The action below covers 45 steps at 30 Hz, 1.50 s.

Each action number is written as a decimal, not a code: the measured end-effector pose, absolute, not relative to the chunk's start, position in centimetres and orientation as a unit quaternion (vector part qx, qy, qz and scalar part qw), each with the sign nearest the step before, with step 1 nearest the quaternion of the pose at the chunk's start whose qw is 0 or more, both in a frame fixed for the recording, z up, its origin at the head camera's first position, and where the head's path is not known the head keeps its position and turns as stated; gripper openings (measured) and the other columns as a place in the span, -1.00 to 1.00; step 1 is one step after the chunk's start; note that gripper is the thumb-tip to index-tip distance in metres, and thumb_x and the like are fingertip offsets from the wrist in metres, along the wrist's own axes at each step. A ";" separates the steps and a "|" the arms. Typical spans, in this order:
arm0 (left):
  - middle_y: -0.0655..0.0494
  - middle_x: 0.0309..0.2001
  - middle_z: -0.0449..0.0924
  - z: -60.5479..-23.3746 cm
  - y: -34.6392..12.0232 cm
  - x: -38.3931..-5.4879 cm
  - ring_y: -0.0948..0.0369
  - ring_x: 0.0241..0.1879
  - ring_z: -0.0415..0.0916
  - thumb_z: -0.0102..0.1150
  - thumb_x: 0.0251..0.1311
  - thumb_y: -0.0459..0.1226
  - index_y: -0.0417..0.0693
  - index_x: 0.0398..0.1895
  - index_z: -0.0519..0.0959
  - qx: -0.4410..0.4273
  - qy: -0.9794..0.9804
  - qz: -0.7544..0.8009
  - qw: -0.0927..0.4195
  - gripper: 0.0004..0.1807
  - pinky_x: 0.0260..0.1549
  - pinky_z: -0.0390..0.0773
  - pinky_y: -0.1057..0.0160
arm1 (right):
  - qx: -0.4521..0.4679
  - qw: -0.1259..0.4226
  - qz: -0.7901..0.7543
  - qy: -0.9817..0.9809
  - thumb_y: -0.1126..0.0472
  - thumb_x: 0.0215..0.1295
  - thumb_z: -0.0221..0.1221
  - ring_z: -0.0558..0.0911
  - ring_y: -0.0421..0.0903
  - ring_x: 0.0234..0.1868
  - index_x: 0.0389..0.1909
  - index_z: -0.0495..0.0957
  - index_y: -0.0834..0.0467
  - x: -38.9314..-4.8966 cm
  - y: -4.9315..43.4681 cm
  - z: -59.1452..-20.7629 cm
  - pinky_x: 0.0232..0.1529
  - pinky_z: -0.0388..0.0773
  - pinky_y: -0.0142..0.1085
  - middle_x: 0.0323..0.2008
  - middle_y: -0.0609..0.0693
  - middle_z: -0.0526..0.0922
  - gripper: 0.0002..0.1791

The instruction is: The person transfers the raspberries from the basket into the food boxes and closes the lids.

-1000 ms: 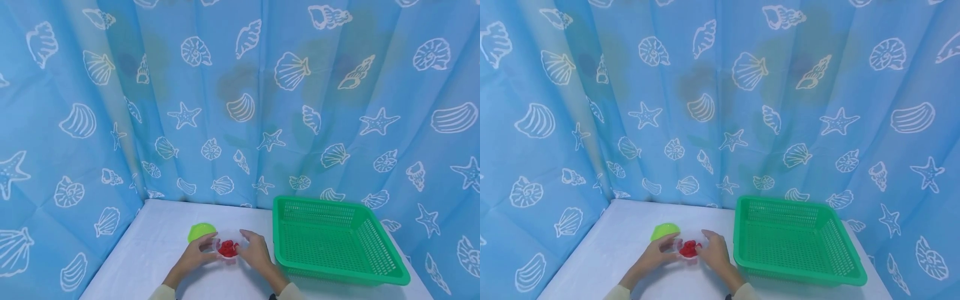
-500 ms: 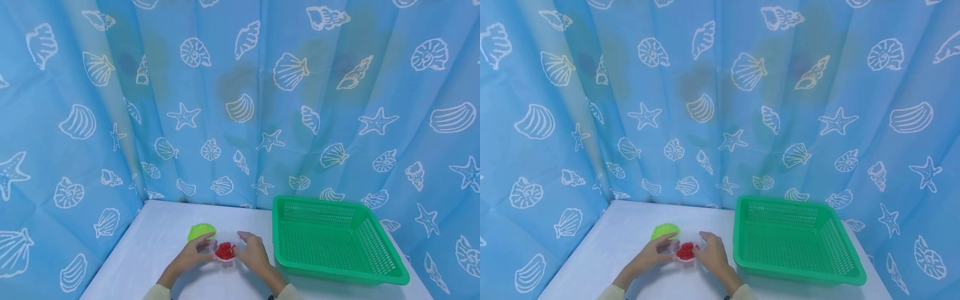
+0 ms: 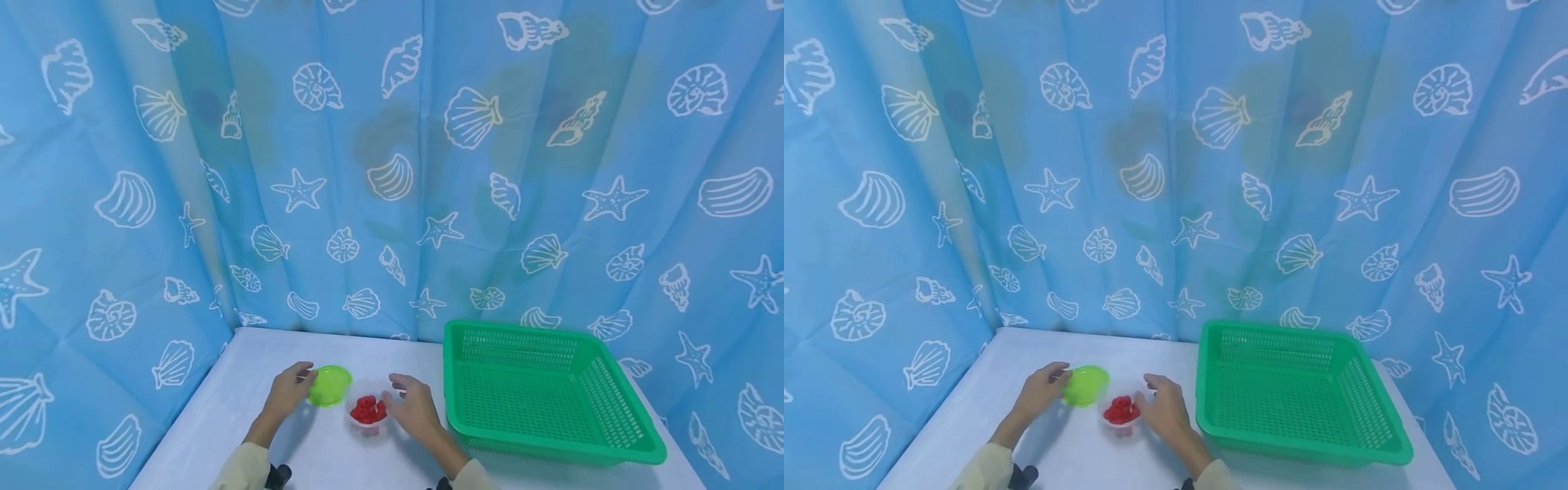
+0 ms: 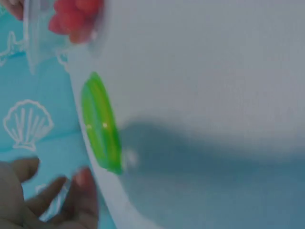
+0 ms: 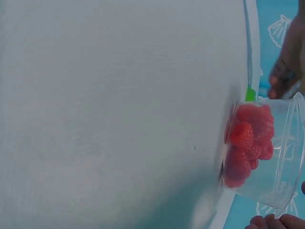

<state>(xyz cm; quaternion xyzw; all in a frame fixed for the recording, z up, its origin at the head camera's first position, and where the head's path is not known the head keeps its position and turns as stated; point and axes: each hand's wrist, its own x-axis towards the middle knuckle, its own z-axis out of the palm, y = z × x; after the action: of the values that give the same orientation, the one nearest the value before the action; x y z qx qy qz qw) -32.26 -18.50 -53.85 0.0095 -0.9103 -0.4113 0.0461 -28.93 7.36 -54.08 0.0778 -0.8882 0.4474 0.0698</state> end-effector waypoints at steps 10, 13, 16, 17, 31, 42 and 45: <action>-0.15 -0.30 0.59 -54.2 -18.1 -33.0 0.02 -0.28 0.57 -0.31 0.49 -0.01 -0.48 -0.04 0.50 0.107 -0.879 -0.464 -0.024 -0.37 -0.24 0.60 0.09 | 0.028 0.033 0.488 -0.872 -0.06 0.36 0.17 0.59 0.10 0.11 0.19 0.50 0.25 -30.0 7.4 -55.0 -0.03 0.63 -0.07 0.08 0.13 0.61 -0.45; -0.28 -0.12 0.59 -54.0 -17.1 -33.5 -0.07 -0.10 0.59 -0.31 0.48 0.03 -0.54 0.08 0.41 0.132 -0.843 -0.520 -0.049 -0.30 -0.09 0.62 0.06 | 0.007 0.026 0.506 -0.862 -0.13 0.39 0.10 0.55 0.16 0.15 0.19 0.49 0.27 -30.4 7.3 -55.2 0.01 0.60 0.00 0.10 0.16 0.60 -0.40; -0.33 -0.04 0.57 -53.7 -16.1 -33.9 -0.09 -0.05 0.59 -0.30 0.48 0.06 -0.56 0.13 0.37 0.142 -0.810 -0.564 -0.078 -0.26 -0.06 0.62 0.07 | -0.022 0.014 0.526 -0.850 -0.19 0.41 0.03 0.52 0.18 0.18 0.19 0.49 0.27 -30.8 7.2 -55.1 0.06 0.56 0.05 0.10 0.16 0.59 -0.36; -0.32 -0.05 0.58 -53.7 -15.8 -34.1 -0.07 -0.06 0.60 -0.31 0.48 0.08 -0.56 0.14 0.37 0.141 -0.804 -0.571 -0.088 -0.25 -0.08 0.63 0.08 | -0.029 0.010 0.532 -0.846 -0.19 0.43 0.00 0.54 0.18 0.15 0.18 0.49 0.28 -31.0 7.2 -55.2 0.06 0.56 0.05 0.07 0.16 0.60 -0.36; -0.33 0.10 0.50 -53.5 -13.8 -36.2 -0.11 0.10 0.51 -0.39 0.39 0.29 -0.53 0.25 0.29 0.125 -0.750 -0.631 -0.150 -0.04 0.01 0.58 -0.01 | -0.086 -0.046 0.611 -0.785 -0.31 0.47 -0.30 0.42 0.24 0.27 0.32 0.30 0.40 -33.2 6.8 -54.8 0.13 0.52 -0.01 0.26 0.31 0.43 -0.13; -0.34 0.16 0.48 -53.9 -14.3 -35.9 -0.13 0.16 0.48 -0.37 0.36 0.32 -0.48 0.26 0.32 0.118 -0.677 -0.701 -0.190 -0.02 0.09 0.49 -0.17 | -0.106 -0.057 0.577 -0.808 -0.34 0.44 -0.27 0.45 -0.04 -0.39 -0.46 0.40 0.20 -33.4 6.6 -54.7 -0.33 0.44 -0.24 -0.48 0.08 0.39 -0.31; -0.34 0.17 0.48 -54.2 -14.4 -35.8 -0.13 0.17 0.48 -0.41 0.34 0.35 -0.48 0.27 0.32 0.114 -0.673 -0.705 -0.193 0.01 0.11 0.48 -0.13 | -0.123 -0.058 0.576 -0.806 -0.33 0.44 -0.25 0.45 -0.03 -0.40 -0.43 0.43 0.20 -33.4 6.5 -54.6 -0.35 0.46 -0.24 -0.48 0.07 0.41 -0.32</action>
<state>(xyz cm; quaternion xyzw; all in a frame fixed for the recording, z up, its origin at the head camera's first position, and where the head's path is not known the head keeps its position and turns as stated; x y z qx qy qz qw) -35.84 -14.35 -54.25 0.1144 -0.6728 -0.7051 -0.1926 -33.41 6.50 -54.61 -0.1234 -0.8057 0.5764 -0.0579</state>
